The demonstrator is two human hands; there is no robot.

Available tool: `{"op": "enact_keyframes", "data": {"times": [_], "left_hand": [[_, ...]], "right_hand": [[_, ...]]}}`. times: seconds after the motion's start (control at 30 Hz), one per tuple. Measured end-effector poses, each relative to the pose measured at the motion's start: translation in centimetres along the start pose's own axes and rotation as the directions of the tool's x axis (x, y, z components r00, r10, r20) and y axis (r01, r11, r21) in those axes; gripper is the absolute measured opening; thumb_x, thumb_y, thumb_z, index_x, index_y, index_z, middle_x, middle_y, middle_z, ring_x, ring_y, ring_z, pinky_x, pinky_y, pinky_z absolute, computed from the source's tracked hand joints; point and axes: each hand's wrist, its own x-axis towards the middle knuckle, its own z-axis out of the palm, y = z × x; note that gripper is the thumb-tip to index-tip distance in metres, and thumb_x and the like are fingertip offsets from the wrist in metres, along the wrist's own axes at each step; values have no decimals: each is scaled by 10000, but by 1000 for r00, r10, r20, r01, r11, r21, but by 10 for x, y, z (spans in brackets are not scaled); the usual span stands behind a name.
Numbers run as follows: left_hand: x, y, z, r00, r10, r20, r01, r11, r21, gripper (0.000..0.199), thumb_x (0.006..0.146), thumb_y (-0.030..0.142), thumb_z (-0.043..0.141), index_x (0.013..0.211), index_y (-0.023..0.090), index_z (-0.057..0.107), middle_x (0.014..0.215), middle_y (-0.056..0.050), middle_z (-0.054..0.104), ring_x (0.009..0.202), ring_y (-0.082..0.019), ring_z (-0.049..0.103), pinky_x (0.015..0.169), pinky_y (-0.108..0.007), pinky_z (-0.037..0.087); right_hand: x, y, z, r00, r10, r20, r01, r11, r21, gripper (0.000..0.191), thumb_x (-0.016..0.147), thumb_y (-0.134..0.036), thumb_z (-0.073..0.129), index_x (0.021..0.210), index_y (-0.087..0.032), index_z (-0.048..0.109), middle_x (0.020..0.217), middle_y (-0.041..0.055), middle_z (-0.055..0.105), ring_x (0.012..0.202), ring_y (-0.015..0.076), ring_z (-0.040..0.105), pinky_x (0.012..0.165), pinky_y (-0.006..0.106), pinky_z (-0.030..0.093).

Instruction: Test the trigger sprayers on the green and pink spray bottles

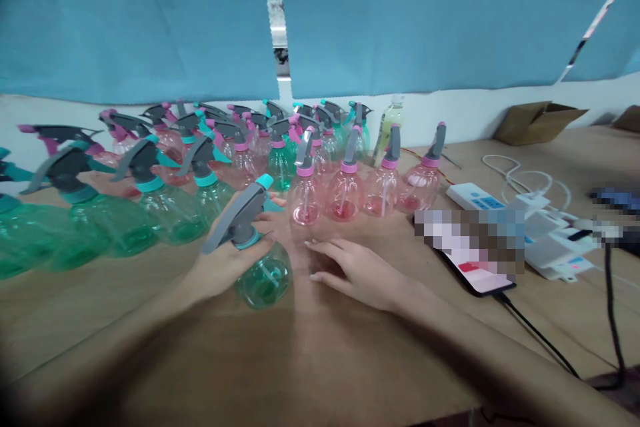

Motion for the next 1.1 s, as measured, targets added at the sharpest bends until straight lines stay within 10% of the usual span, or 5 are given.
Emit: {"op": "enact_keyframes", "data": {"times": [0.67,0.87,1.1], "left_hand": [[-11,0,-18,990,-23,141,37,994,-103,730,717,401,710,1345,296,353,1377,-82,451,1216,-265,493,1018,-450,414],[-39,-14,-39,984,-123,125,127,992,-23,774,733,471,669,1373,255,292,1414,-111,415,1277,-281,432,1036,-479,381],[-73,-41,-60,967,-245,66,241,969,52,464,817,381,580,1233,230,444,1228,-97,556,1170,-250,524,936,-443,472]], "right_hand": [[40,-83,22,958,65,-278,-53,997,48,650,740,-572,621,1255,-229,424,1230,117,565,1089,324,568,783,462,522],[57,-74,24,956,55,-289,-20,992,123,570,782,-416,598,1240,-185,350,1171,154,581,1055,308,585,813,460,495],[96,-49,8,958,41,-283,-98,977,-190,434,736,-514,647,986,-189,501,1021,116,564,997,294,556,790,429,481]]}}
